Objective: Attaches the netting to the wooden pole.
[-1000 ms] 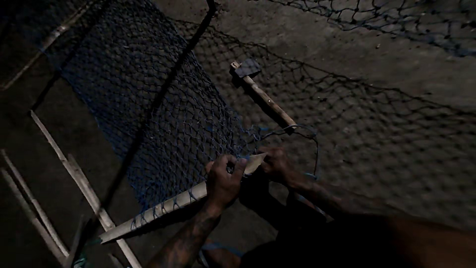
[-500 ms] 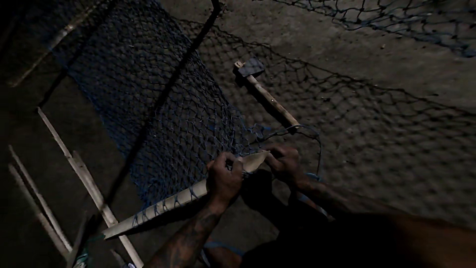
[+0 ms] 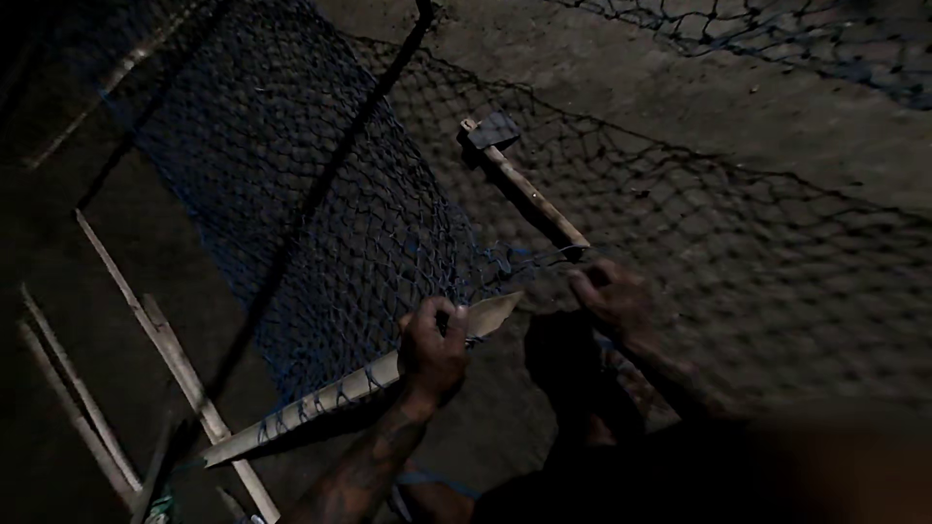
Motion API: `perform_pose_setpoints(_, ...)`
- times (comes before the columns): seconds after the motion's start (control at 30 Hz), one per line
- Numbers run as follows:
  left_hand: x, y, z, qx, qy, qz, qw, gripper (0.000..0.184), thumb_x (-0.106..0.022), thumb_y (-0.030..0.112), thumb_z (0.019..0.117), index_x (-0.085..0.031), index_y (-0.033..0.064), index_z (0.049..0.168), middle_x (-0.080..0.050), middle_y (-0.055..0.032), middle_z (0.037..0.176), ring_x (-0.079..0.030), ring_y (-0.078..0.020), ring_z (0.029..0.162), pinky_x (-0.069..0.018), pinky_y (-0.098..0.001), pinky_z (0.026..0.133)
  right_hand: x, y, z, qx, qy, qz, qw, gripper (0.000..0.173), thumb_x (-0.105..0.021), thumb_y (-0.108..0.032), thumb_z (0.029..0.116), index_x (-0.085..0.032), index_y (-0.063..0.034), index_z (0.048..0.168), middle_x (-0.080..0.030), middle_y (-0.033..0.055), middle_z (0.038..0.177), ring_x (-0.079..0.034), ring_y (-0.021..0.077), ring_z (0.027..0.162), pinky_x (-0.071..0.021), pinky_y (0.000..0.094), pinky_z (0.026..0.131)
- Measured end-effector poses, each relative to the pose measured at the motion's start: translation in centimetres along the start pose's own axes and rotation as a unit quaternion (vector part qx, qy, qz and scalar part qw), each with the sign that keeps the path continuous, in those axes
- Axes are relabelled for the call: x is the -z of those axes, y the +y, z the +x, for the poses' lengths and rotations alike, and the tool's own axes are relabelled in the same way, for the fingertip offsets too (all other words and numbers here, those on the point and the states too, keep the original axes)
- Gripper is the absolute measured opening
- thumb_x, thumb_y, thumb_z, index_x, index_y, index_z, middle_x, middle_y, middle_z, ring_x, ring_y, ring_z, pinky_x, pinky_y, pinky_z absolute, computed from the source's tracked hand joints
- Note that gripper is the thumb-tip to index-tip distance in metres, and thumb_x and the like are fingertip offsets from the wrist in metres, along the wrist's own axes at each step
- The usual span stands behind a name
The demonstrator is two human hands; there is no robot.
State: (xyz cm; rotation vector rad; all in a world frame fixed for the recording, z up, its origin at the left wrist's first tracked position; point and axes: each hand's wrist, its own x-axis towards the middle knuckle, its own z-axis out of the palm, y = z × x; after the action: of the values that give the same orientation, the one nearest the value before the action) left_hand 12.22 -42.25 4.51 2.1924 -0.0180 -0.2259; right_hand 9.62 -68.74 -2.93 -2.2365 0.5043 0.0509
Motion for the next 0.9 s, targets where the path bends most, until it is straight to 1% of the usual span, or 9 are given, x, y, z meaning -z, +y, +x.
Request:
perform_pose_setpoints(0.13, 1.9, 1.0, 1.3, 0.086, -0.076, -0.036, 0.993, 0.015, -0.056, 0.017, 0.1009, -0.064, 0.0063, 0.092, -0.058, 0.0039, 0.073, -0.054, -0.0025, 0.06, -0.0484, -0.0205, 0.058, 6.4, 2.8, 3.3, -0.103, 0.095, -0.094, 0.986, 0.042, -0.059, -0.032, 0.1025, -0.065, 0.006, 0.119, -0.065, 0.0348, 0.111, -0.063, 0.0546, 0.103, -0.0454, 0.0736, 0.089)
perform_pose_setpoints(0.27, 4.2, 3.3, 4.4, 0.222, -0.18, -0.045, 0.957, 0.016, -0.051, 0.011, 0.1058, -0.061, 0.0048, 0.095, -0.055, 0.0018, 0.072, -0.053, -0.004, 0.062, -0.0469, -0.0208, 0.06, 10.3, 1.3, 4.3, -0.013, 0.258, -0.122, 0.958, 0.057, -0.061, -0.033, 0.096, -0.056, 0.0028, 0.14, -0.04, 0.0383, 0.149, -0.037, 0.054, 0.14, -0.0287, 0.0598, 0.117)
perform_pose_setpoints(0.37, 5.3, 3.5, 5.6, 0.249, -0.201, -0.086, 0.944, 0.02, -0.046, 0.009, 0.1076, -0.062, 0.004, 0.095, -0.058, 0.0023, 0.071, -0.056, -0.003, 0.061, -0.0488, -0.0188, 0.059, 9.1, -2.8, 3.2, 0.18, 0.258, -0.02, 0.949, 0.044, -0.063, -0.021, 0.0975, -0.061, 0.0105, 0.127, -0.053, 0.0364, 0.135, -0.053, 0.0427, 0.129, -0.0428, 0.0456, 0.111)
perform_pose_setpoints(0.43, 5.8, 3.7, 6.1, 0.264, -0.207, -0.113, 0.935, 0.023, -0.044, 0.009, 0.1085, -0.062, 0.0043, 0.096, -0.059, 0.0024, 0.072, -0.057, -0.0026, 0.061, -0.0498, -0.0178, 0.058, 6.5, -5.3, 2.3, 0.205, 0.14, 0.084, 0.965, 0.035, -0.063, -0.019, 0.0971, -0.066, 0.0071, 0.12, -0.065, 0.0255, 0.12, -0.064, 0.0265, 0.108, -0.0533, 0.0375, 0.094)
perform_pose_setpoints(0.53, 6.1, 3.7, 6.2, 0.285, -0.209, -0.149, 0.923, 0.025, -0.043, 0.01, 0.1083, -0.064, 0.0046, 0.095, -0.061, 0.0009, 0.072, -0.059, -0.0044, 0.063, -0.0513, -0.0191, 0.059, 3.0, -8.1, 1.5, 0.073, -0.127, 0.253, 0.956, 0.017, -0.065, -0.01, 0.0967, -0.07, -0.0036, 0.111, -0.071, 0.0049, 0.098, -0.066, 0.0084, 0.077, -0.0583, 0.0279, 0.07)
perform_pose_setpoints(0.63, 6.4, 4.0, 6.2, 0.291, -0.207, -0.157, 0.921, 0.027, -0.041, 0.01, 0.1085, -0.064, 0.0046, 0.095, -0.063, 0.0, 0.073, -0.06, -0.0045, 0.062, -0.0518, -0.0191, 0.057, 0.7, -9.7, 1.3, -0.13, -0.336, 0.363, 0.859, 0.018, -0.057, -0.016, 0.1052, -0.067, -0.0011, 0.109, -0.07, 0.0063, 0.095, -0.067, 0.0112, 0.08, -0.0565, 0.026, 0.072)
perform_pose_setpoints(0.73, 6.5, 4.1, 6.1, 0.293, -0.202, -0.147, 0.923, 0.028, -0.041, 0.01, 0.1083, -0.064, 0.005, 0.093, -0.063, 0.0, 0.074, -0.06, -0.0049, 0.063, -0.0524, -0.0196, 0.058, -1.1, -10.2, 0.7, -0.253, -0.354, 0.403, 0.805, 0.03, -0.057, -0.027, 0.1063, -0.062, -0.0008, 0.119, -0.07, 0.0093, 0.103, -0.068, 0.0127, 0.085, -0.0554, 0.0258, 0.071)
perform_pose_setpoints(0.83, 6.2, 3.7, 6.0, 0.289, -0.203, -0.152, 0.923, 0.027, -0.043, 0.011, 0.1082, -0.064, 0.0054, 0.093, -0.063, -0.0005, 0.074, -0.06, -0.0057, 0.062, -0.0517, -0.02, 0.057, -3.1, -10.0, -0.2, -0.307, -0.289, 0.497, 0.758, 0.027, -0.059, -0.026, 0.1048, -0.054, -0.0046, 0.121, -0.058, 0.0041, 0.08, -0.058, 0.012, 0.062, -0.056, 0.0287, 0.06)
perform_pose_setpoints(0.9, 5.9, 3.2, 5.9, 0.28, -0.21, -0.157, 0.924, 0.027, -0.043, 0.012, 0.1081, -0.064, 0.0055, 0.093, -0.063, -0.0012, 0.076, -0.061, -0.0073, 0.066, -0.0526, -0.0222, 0.061, -3.4, -10.1, -0.5, -0.34, -0.292, 0.552, 0.703, 0.027, -0.057, -0.028, 0.1056, -0.055, -0.0055, 0.122, -0.067, 0.0088, 0.089, -0.068, 0.0178, 0.072, -0.0593, 0.0324, 0.065)
